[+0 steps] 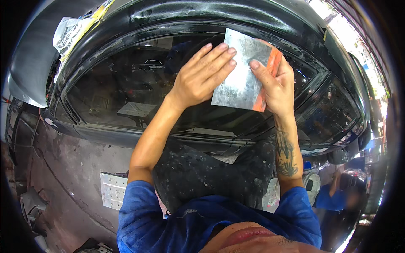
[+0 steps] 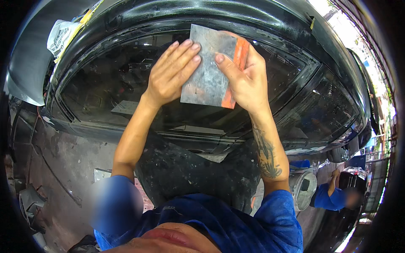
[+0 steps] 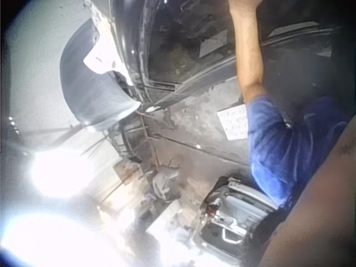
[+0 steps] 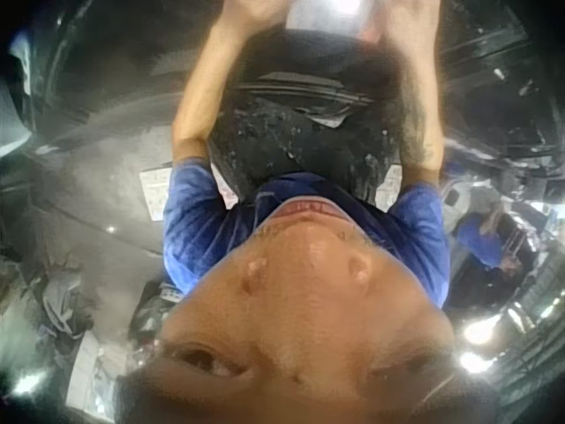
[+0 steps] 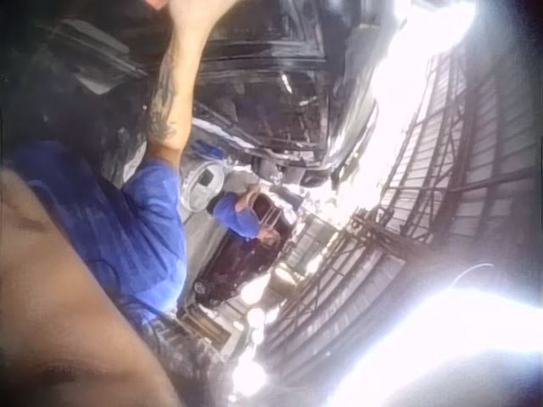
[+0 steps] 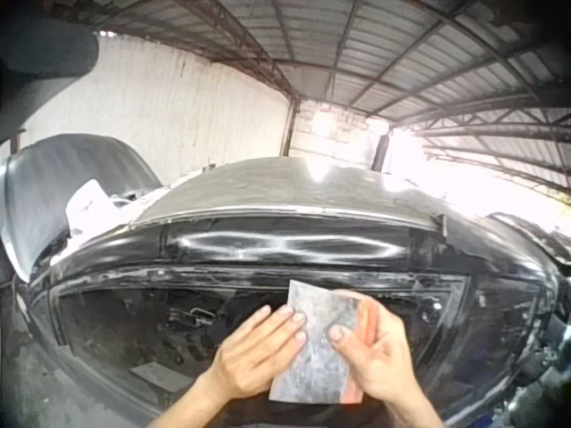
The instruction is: The person sands the upper edge of a car's rear window frame using a sanding block. They repeatedly rub the surface, occasionally pause to wipe it with their hand, and continue sanding along the curved trim.
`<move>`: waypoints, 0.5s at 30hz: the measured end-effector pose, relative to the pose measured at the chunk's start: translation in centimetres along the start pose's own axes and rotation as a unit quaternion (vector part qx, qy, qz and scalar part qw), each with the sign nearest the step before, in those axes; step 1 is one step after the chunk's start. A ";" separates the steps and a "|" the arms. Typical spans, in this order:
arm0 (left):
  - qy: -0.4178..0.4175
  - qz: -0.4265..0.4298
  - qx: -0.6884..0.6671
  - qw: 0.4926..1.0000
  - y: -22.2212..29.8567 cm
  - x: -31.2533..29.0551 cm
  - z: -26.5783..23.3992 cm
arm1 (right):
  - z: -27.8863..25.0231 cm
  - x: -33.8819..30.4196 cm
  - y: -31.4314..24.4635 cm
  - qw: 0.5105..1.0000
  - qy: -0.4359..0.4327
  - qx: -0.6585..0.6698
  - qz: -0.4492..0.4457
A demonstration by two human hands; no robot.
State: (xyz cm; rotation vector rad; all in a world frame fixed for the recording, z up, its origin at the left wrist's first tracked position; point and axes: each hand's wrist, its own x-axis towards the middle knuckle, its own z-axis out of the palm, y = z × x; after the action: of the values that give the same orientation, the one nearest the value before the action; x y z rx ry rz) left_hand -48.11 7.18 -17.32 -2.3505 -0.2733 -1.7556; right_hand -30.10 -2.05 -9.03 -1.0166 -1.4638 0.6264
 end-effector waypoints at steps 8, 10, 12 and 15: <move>-0.009 -0.010 0.045 0.999 -0.8 1.4 1.0 | 0.3 1.3 0.9 0.998 0.013 -0.051 -0.014; -0.006 -0.017 0.045 0.999 -0.7 1.3 1.1 | 0.2 1.3 0.8 0.998 0.017 -0.051 -0.014; -0.004 -0.023 0.048 0.999 -0.6 1.3 1.3 | 0.2 1.3 0.7 0.997 0.013 -0.073 -0.014; 0.002 -0.017 0.054 0.998 -0.6 1.3 1.4 | 0.1 1.4 0.5 0.996 0.016 -0.085 -0.009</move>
State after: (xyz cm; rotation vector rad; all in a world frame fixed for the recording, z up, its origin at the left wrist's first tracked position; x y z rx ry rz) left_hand -46.58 8.20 -16.44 -2.2790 -0.3996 -1.7142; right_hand -30.01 -0.62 -8.73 -1.1393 -1.5151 0.4751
